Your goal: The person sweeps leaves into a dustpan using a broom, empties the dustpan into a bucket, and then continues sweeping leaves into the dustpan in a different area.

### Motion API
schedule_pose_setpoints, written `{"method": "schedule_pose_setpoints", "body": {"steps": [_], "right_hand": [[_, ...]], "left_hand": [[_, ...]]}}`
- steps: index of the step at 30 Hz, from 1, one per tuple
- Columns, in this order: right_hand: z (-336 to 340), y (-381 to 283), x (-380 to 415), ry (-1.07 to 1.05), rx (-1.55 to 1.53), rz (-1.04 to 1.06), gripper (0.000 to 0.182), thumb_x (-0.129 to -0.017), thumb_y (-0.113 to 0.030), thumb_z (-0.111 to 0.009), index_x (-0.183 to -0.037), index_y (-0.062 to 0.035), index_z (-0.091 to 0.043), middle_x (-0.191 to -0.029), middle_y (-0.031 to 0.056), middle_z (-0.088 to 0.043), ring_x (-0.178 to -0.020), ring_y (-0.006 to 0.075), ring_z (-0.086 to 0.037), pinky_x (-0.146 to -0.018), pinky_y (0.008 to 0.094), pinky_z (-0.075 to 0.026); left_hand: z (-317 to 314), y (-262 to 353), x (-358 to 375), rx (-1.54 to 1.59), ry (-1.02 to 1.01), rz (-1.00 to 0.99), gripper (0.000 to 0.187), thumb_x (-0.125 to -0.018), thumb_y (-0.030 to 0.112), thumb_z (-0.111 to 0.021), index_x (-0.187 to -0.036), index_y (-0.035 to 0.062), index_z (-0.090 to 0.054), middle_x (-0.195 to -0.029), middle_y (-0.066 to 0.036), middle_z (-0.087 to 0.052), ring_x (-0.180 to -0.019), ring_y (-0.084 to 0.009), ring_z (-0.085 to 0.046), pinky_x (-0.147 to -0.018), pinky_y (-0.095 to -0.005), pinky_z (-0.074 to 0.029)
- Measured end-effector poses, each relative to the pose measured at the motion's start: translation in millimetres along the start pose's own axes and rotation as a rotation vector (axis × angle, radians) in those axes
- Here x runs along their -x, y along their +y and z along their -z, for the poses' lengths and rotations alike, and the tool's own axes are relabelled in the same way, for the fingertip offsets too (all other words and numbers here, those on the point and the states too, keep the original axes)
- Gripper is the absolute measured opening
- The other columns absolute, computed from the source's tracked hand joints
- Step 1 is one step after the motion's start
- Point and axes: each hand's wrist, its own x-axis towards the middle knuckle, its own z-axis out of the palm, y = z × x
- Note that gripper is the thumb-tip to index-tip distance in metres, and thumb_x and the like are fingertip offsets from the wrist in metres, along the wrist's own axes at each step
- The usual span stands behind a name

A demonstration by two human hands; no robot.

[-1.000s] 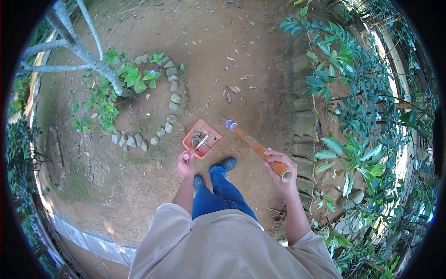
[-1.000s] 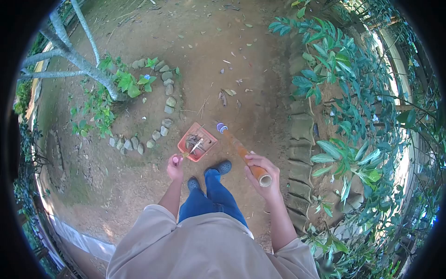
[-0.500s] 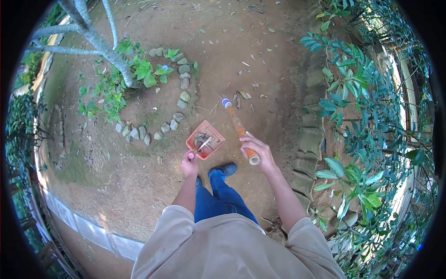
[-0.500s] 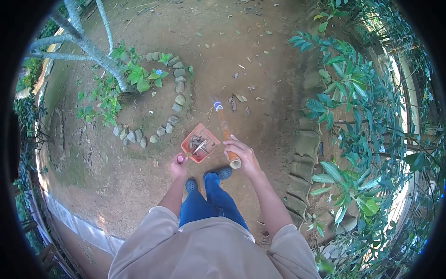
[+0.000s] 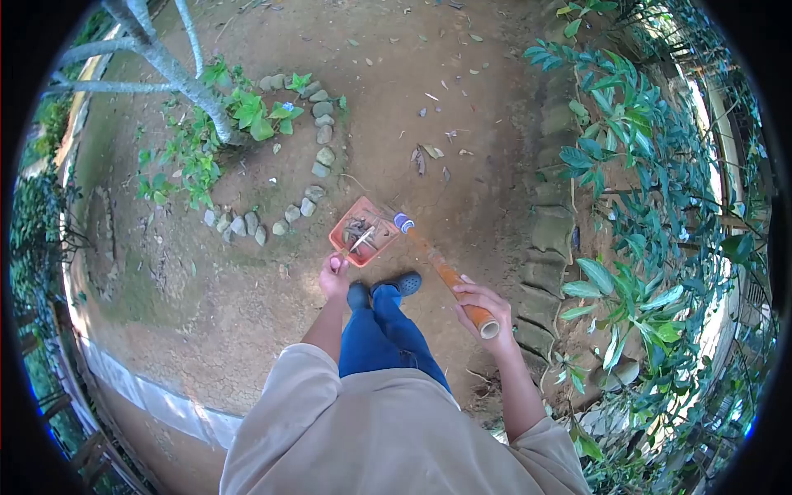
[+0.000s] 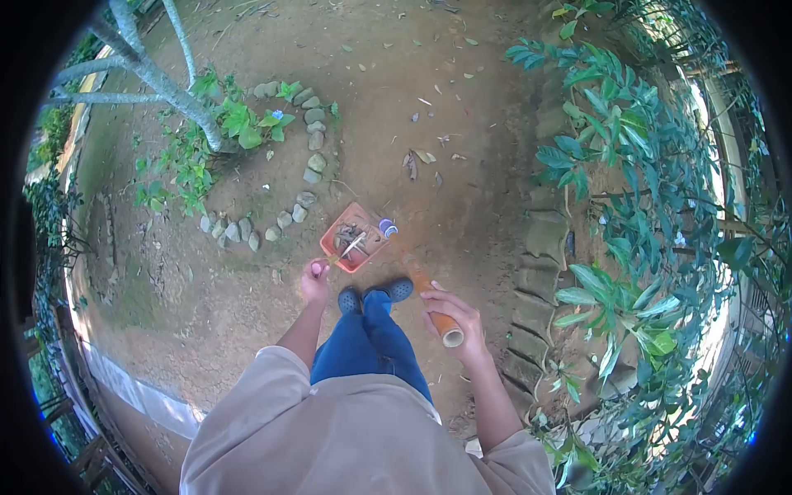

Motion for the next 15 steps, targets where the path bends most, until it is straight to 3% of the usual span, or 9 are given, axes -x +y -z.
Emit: {"method": "schedule_pose_setpoints", "body": {"steps": [2,5,8,15], "right_hand": [[6,-9,18,0.095,-0.024,-0.020,0.017,-0.078,0.006,-0.076,-0.090,-0.0030,-0.069,-0.111,0.0134,-0.073,-0.115,0.0343,-0.068,-0.102,0.0454,-0.053],[5,-18,34,0.194,-0.016,-0.030,0.018,-0.077,0.007,-0.077,-0.090,-0.0028,-0.069,-0.111,0.0135,-0.073,-0.115,0.0341,-0.068,-0.102,0.0450,-0.053],[-2,-20,45,0.249,0.018,-0.028,0.019,-0.077,0.006,-0.077,-0.091,-0.0027,-0.068,-0.112,0.0139,-0.072,-0.115,0.0341,-0.068,-0.102,0.0444,-0.053],[-41,14,27,0.225,0.148,-0.013,0.019,-0.078,0.005,-0.077,-0.092,-0.0035,-0.066,-0.113,0.0129,-0.072,-0.117,0.0352,-0.066,-0.104,0.0447,-0.052]], "left_hand": [[1,-6,-2,-0.014,-0.038,0.013,0.034,-0.086,0.003,-0.076,-0.118,0.0056,-0.064,-0.105,-0.009,-0.071,-0.100,-0.0194,-0.068,-0.091,-0.0341,-0.053],[4,-7,-5,-0.107,-0.023,-0.050,0.032,-0.085,0.013,-0.078,-0.116,0.0116,-0.069,-0.101,-0.011,-0.073,-0.094,-0.0228,-0.070,-0.087,-0.0371,-0.053],[14,26,4,-0.091,-0.048,-0.063,0.032,-0.085,0.014,-0.078,-0.116,0.0114,-0.069,-0.102,-0.012,-0.073,-0.094,-0.0251,-0.070,-0.086,-0.0381,-0.054],[14,18,-6,-0.143,-0.104,-0.070,0.033,-0.085,0.013,-0.078,-0.117,0.0116,-0.068,-0.102,-0.014,-0.073,-0.094,-0.0264,-0.070,-0.086,-0.0383,-0.054]]}}
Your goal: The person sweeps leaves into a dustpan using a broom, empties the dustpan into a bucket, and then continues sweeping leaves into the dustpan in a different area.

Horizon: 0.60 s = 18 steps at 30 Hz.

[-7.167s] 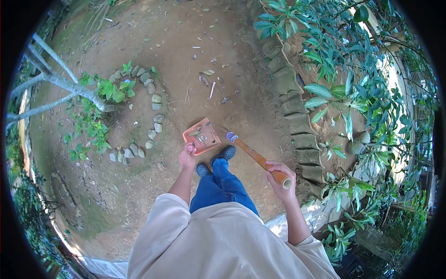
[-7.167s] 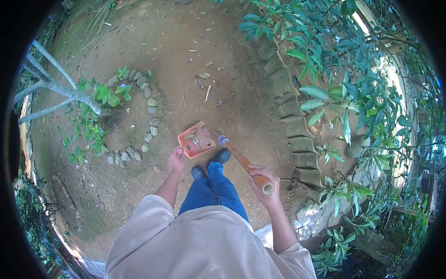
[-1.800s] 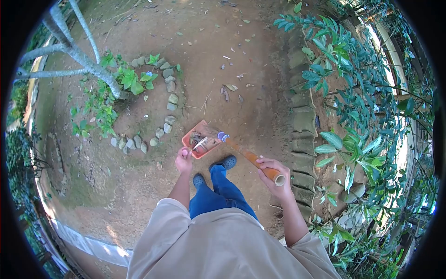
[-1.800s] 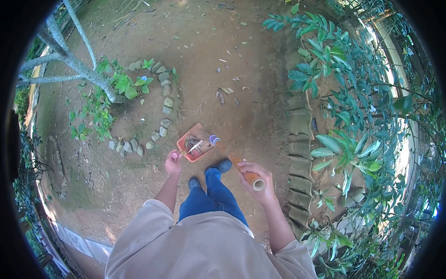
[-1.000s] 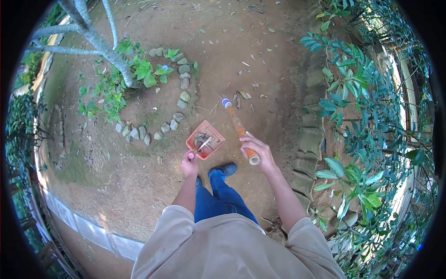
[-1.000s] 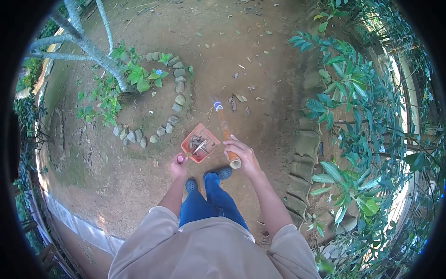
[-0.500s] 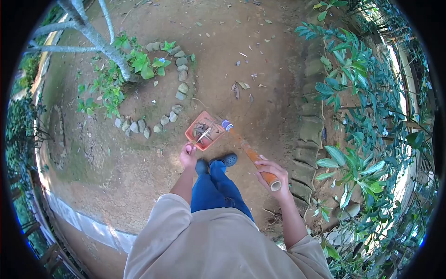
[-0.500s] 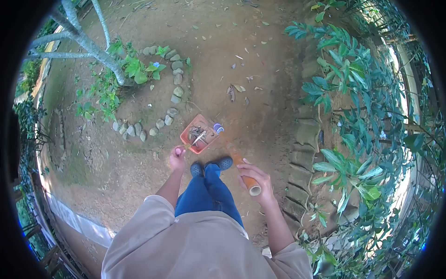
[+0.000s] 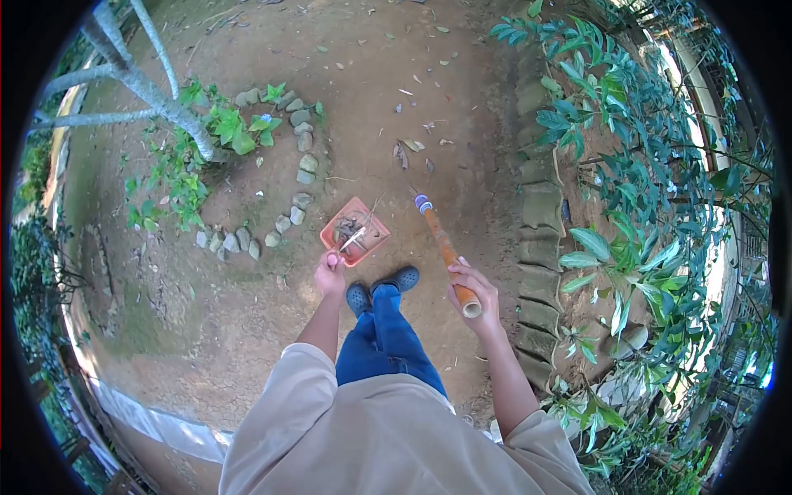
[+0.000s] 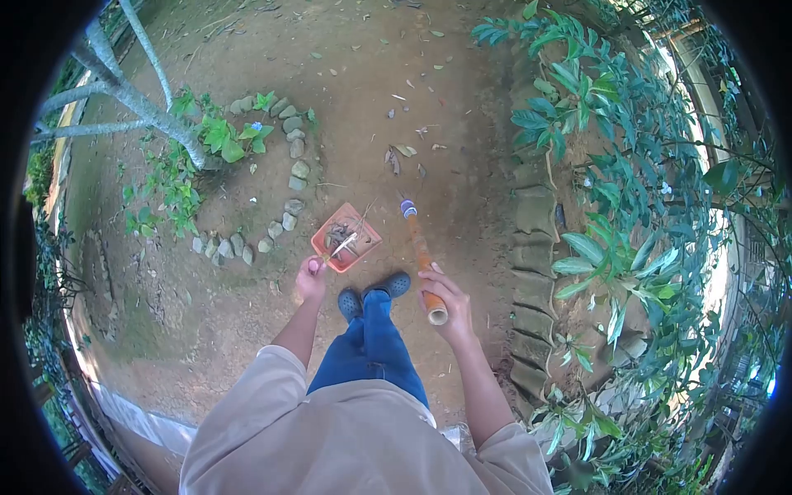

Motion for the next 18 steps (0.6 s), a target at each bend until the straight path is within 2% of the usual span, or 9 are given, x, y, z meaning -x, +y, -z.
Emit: {"method": "schedule_pose_setpoints", "body": {"steps": [5,8,9,11,14,18], "right_hand": [[-17,-5,7,-0.169,-0.087,-0.010,0.021,-0.077,0.003,-0.076,-0.095,-0.0048,-0.068,-0.114,0.0110,-0.071,-0.116,0.0373,-0.066,-0.102,0.0449,-0.054],[-5,-22,18,-0.196,-0.119,-0.047,0.018,-0.078,0.004,-0.076,-0.092,-0.0042,-0.068,-0.113,0.0115,-0.072,-0.117,0.0353,-0.066,-0.104,0.0449,-0.052],[-3,-29,19,-0.195,-0.133,-0.060,0.016,-0.079,0.005,-0.075,-0.090,-0.0040,-0.068,-0.113,0.0117,-0.072,-0.117,0.0344,-0.066,-0.105,0.0450,-0.052],[10,-44,17,-0.146,-0.147,-0.047,0.018,-0.078,0.006,-0.076,-0.092,-0.0030,-0.068,-0.112,0.0135,-0.072,-0.116,0.0348,-0.067,-0.103,0.0455,-0.053],[32,-49,21,-0.042,-0.170,-0.079,0.019,-0.078,0.007,-0.076,-0.092,-0.0022,-0.067,-0.110,0.0152,-0.073,-0.115,0.0349,-0.067,-0.102,0.0453,-0.053],[39,-46,24,0.093,-0.155,-0.123,0.018,-0.079,0.006,-0.077,-0.091,-0.0023,-0.066,-0.110,0.0155,-0.073,-0.116,0.0350,-0.067,-0.102,0.0433,-0.052]], "left_hand": [[-1,-27,-4,0.186,0.018,-0.065,0.034,-0.084,0.013,-0.079,-0.116,0.0118,-0.069,-0.102,-0.014,-0.073,-0.095,-0.0267,-0.071,-0.086,-0.0384,-0.054],[15,0,-1,-0.049,-0.005,-0.018,0.034,-0.083,0.014,-0.079,-0.116,0.0121,-0.069,-0.102,-0.014,-0.073,-0.096,-0.0267,-0.071,-0.087,-0.0384,-0.054],[13,-7,-5,0.005,-0.007,-0.031,0.034,-0.083,0.014,-0.079,-0.116,0.0122,-0.069,-0.102,-0.014,-0.073,-0.096,-0.0267,-0.071,-0.087,-0.0384,-0.055],[2,-40,-17,0.110,-0.007,-0.055,0.035,-0.083,0.014,-0.080,-0.116,0.0123,-0.069,-0.102,-0.014,-0.074,-0.096,-0.0266,-0.071,-0.087,-0.0386,-0.055],[-4,-56,-25,0.176,-0.024,-0.082,0.036,-0.082,0.015,-0.081,-0.116,0.0122,-0.069,-0.102,-0.014,-0.074,-0.095,-0.0272,-0.072,-0.087,-0.0386,-0.055],[1,-42,-20,0.130,-0.041,-0.077,0.035,-0.082,0.011,-0.081,-0.115,0.0112,-0.069,-0.102,-0.012,-0.073,-0.094,-0.0243,-0.071,-0.086,-0.0363,-0.055]]}}
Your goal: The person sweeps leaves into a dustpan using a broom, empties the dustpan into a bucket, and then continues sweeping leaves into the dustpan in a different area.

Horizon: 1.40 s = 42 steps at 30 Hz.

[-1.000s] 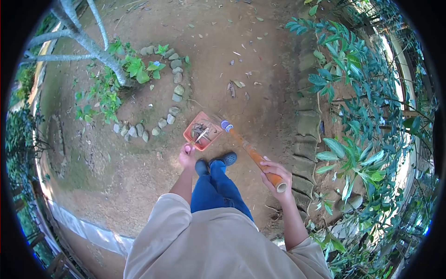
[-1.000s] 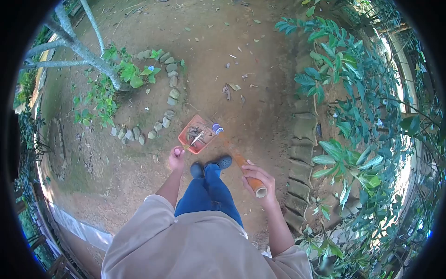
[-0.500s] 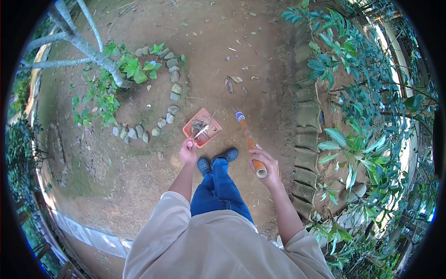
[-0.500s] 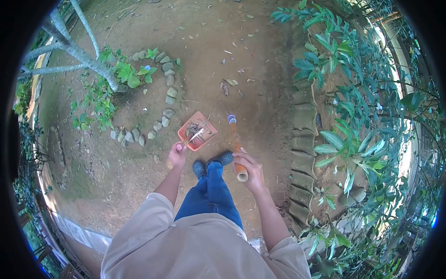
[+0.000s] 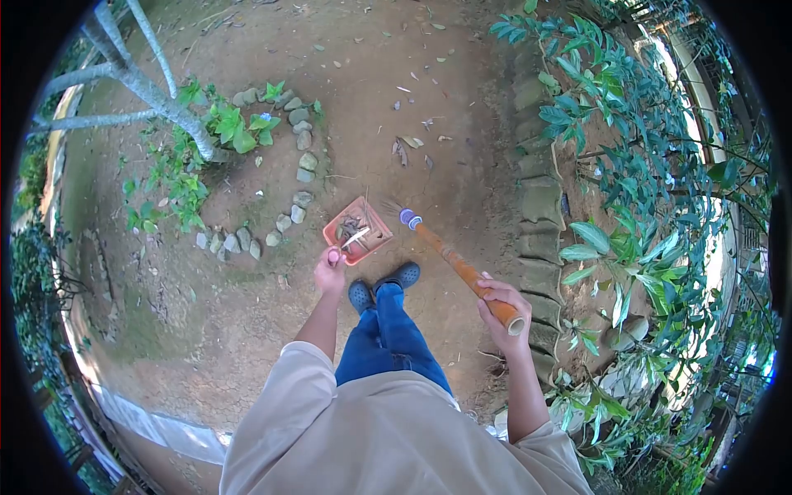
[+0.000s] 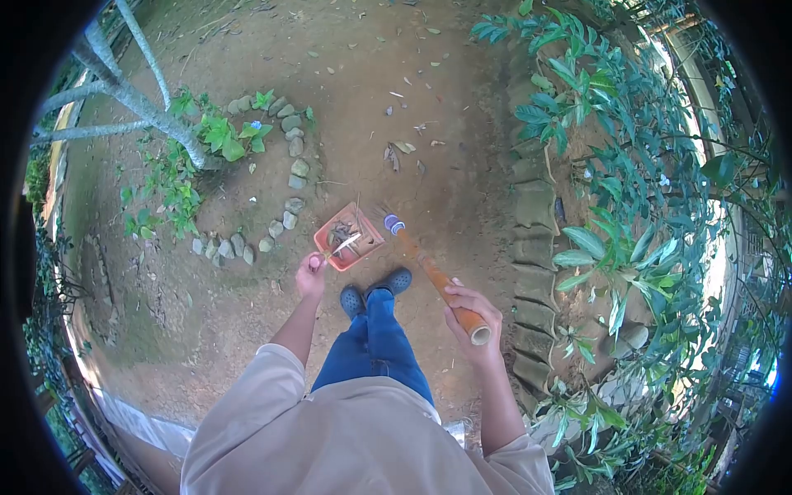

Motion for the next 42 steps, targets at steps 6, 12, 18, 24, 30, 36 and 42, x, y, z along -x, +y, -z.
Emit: {"method": "schedule_pose_setpoints", "body": {"steps": [6,12,18,24,30,36,42], "right_hand": [[-36,30,-18,0.006,0.115,0.114,0.018,-0.078,0.006,-0.076,-0.090,-0.0027,-0.065,-0.110,0.0132,-0.072,-0.115,0.0346,-0.068,-0.103,0.0437,-0.052],[-65,43,-24,-0.120,0.033,0.081,0.017,-0.078,0.007,-0.075,-0.090,-0.0023,-0.067,-0.111,0.0124,-0.072,-0.117,0.0343,-0.067,-0.102,0.0433,-0.052],[-37,6,-12,-0.200,-0.017,0.008,0.017,-0.078,0.006,-0.075,-0.090,-0.0029,-0.068,-0.109,0.0115,-0.073,-0.109,0.0316,-0.070,-0.105,0.0441,-0.052],[1,-28,3,-0.041,-0.060,-0.028,0.018,-0.078,0.009,-0.075,-0.090,-0.0019,-0.067,-0.108,0.0138,-0.073,-0.109,0.0299,-0.070,-0.103,0.0439,-0.053],[13,-50,3,0.103,0.022,-0.043,0.022,-0.078,0.012,-0.073,-0.092,-0.0012,-0.062,-0.108,0.0142,-0.072,-0.115,0.0318,-0.068,-0.102,0.0428,-0.051],[0,-43,-5,0.212,0.103,0.007,0.023,-0.079,0.013,-0.072,-0.092,-0.0020,-0.060,-0.111,0.0131,-0.072,-0.119,0.0305,-0.066,-0.101,0.0409,-0.050],[-8,-18,-43,0.293,0.127,0.048,0.023,-0.080,0.013,-0.072,-0.092,-0.0027,-0.061,-0.111,0.0122,-0.072,-0.119,0.0294,-0.066,-0.100,0.0389,-0.051]], "left_hand": [[6,27,8,0.004,-0.037,0.009,0.035,-0.082,0.006,-0.080,-0.115,0.0104,-0.068,-0.100,-0.009,-0.073,-0.090,-0.0180,-0.069,-0.085,-0.0336,-0.055],[9,33,8,-0.060,-0.039,0.023,0.036,-0.082,0.007,-0.080,-0.115,0.0109,-0.067,-0.097,-0.009,-0.072,-0.089,-0.0171,-0.069,-0.085,-0.0333,-0.055],[4,20,3,-0.042,-0.021,-0.010,0.034,-0.083,0.009,-0.080,-0.114,0.0110,-0.068,-0.099,-0.010,-0.073,-0.091,-0.0195,-0.070,-0.085,-0.0345,-0.054],[15,29,-1,-0.023,-0.022,-0.057,0.032,-0.083,0.008,-0.079,-0.113,0.0082,-0.068,-0.101,-0.011,-0.072,-0.094,-0.0203,-0.070,-0.086,-0.0346,-0.054],[26,48,-10,0.153,-0.051,-0.061,0.033,-0.084,0.001,-0.077,-0.115,0.0054,-0.067,-0.101,-0.009,-0.071,-0.094,-0.0165,-0.068,-0.086,-0.0322,-0.054],[42,93,-35,0.130,-0.083,-0.094,0.034,-0.085,0.000,-0.075,-0.118,0.0029,-0.065,-0.103,-0.008,-0.070,-0.095,-0.0165,-0.068,-0.088,-0.0315,-0.054],[20,95,-83,0.243,-0.099,-0.186,0.035,-0.085,-0.001,-0.075,-0.118,0.0025,-0.064,-0.101,-0.008,-0.069,-0.093,-0.0161,-0.067,-0.088,-0.0312,-0.053]]}}
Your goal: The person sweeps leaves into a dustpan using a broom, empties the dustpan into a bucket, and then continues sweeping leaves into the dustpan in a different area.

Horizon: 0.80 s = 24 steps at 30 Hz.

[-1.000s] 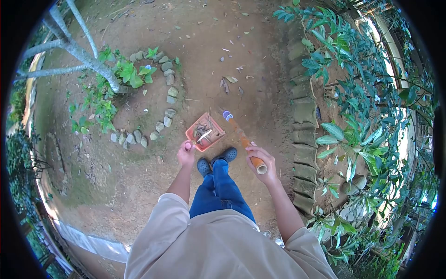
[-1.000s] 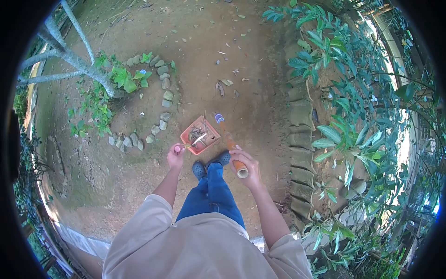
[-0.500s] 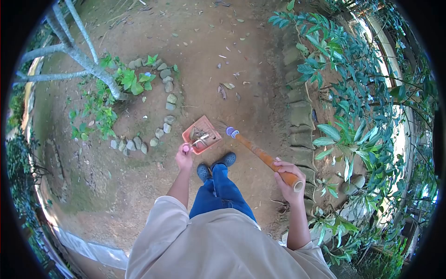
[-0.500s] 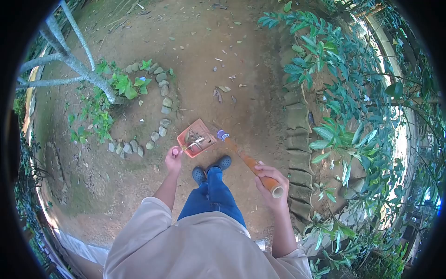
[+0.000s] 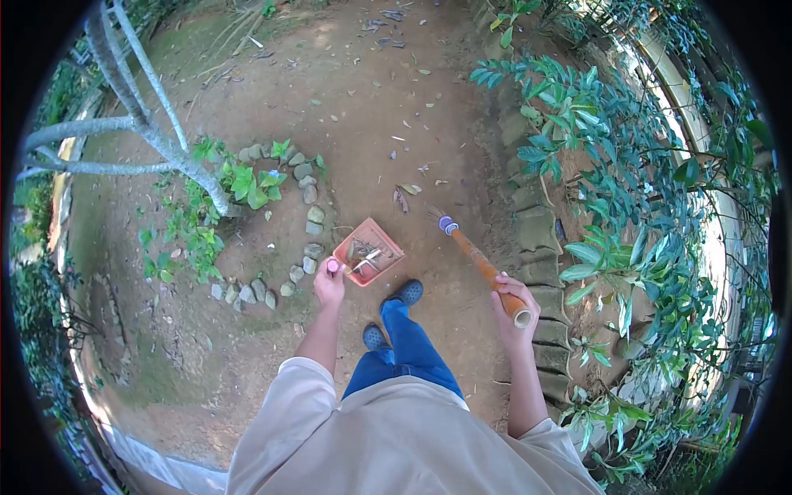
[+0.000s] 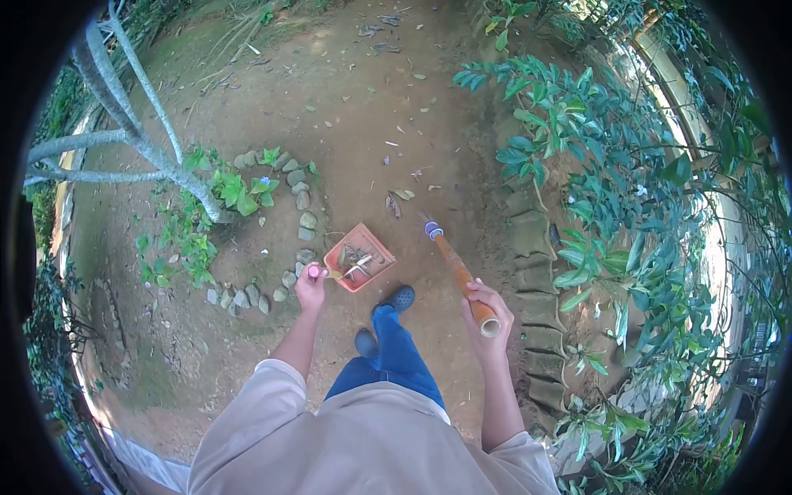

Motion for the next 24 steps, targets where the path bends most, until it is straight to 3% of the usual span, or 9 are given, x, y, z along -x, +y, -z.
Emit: {"method": "schedule_pose_setpoints", "body": {"steps": [5,8,11,14,17,19,24], "right_hand": [[-22,31,-45,0.065,0.048,0.006,0.023,-0.078,0.012,-0.073,-0.092,-0.0023,-0.062,-0.109,0.0132,-0.073,-0.112,0.0304,-0.069,-0.098,0.0395,-0.054],[-35,54,-73,0.159,0.002,-0.077,0.022,-0.079,0.011,-0.073,-0.092,-0.0024,-0.063,-0.108,0.0127,-0.073,-0.110,0.0280,-0.069,-0.098,0.0384,-0.053],[-46,66,-102,0.208,0.001,-0.140,0.021,-0.079,0.011,-0.074,-0.091,-0.0029,-0.063,-0.107,0.0121,-0.073,-0.108,0.0259,-0.069,-0.098,0.0377,-0.052],[-61,107,-124,0.192,0.036,-0.085,0.021,-0.079,0.010,-0.074,-0.092,-0.0033,-0.064,-0.106,0.0118,-0.073,-0.106,0.0259,-0.070,-0.098,0.0384,-0.052],[-77,119,-147,0.097,0.115,-0.013,0.022,-0.079,0.010,-0.075,-0.093,-0.0033,-0.063,-0.105,0.0119,-0.073,-0.105,0.0272,-0.070,-0.097,0.0395,-0.053],[-90,120,-152,0.051,0.104,-0.011,0.022,-0.079,0.009,-0.075,-0.092,-0.0031,-0.063,-0.104,0.0119,-0.073,-0.104,0.0279,-0.071,-0.097,0.0404,-0.054],[-115,94,-157,-0.034,0.026,-0.076,0.021,-0.079,0.010,-0.074,-0.092,-0.0027,-0.063,-0.104,0.0122,-0.073,-0.105,0.0290,-0.071,-0.098,0.0405,-0.054]], "left_hand": [[-24,-1,-44,-0.017,-0.034,0.002,0.034,-0.086,-0.006,-0.072,-0.118,0.0003,-0.061,-0.105,-0.007,-0.068,-0.095,-0.0149,-0.066,-0.087,-0.0300,-0.053],[-40,6,-70,0.079,-0.031,0.002,0.033,-0.085,-0.002,-0.075,-0.116,0.0030,-0.065,-0.097,-0.007,-0.069,-0.090,-0.0147,-0.065,-0.085,-0.0296,-0.052],[-57,15,-97,-0.033,-0.015,-0.017,0.032,-0.084,-0.001,-0.076,-0.114,0.0035,-0.066,-0.094,-0.006,-0.069,-0.087,-0.0152,-0.065,-0.084,-0.0307,-0.053],[-75,17,-127,-0.116,-0.074,0.008,0.034,-0.086,-0.006,-0.072,-0.119,-0.0003,-0.062,-0.102,-0.006,-0.068,-0.095,-0.0153,-0.066,-0.088,-0.0300,-0.054],[-94,9,-149,-0.192,-0.031,0.008,0.034,-0.081,0.003,-0.078,-0.114,0.0056,-0.067,-0.098,-0.011,-0.071,-0.090,-0.0209,-0.069,-0.084,-0.0340,-0.054],[-102,18,-157,-0.252,-0.040,0.019,0.035,-0.080,0.007,-0.080,-0.113,0.0092,-0.069,-0.100,-0.014,-0.073,-0.090,-0.0265,-0.070,-0.084,-0.0370,-0.054],[-121,12,-178,-0.278,-0.039,-0.074,0.035,-0.079,0.007,-0.080,-0.113,0.0088,-0.069,-0.101,-0.013,-0.073,-0.093,-0.0273,-0.070,-0.086,-0.0381,-0.054]]}}
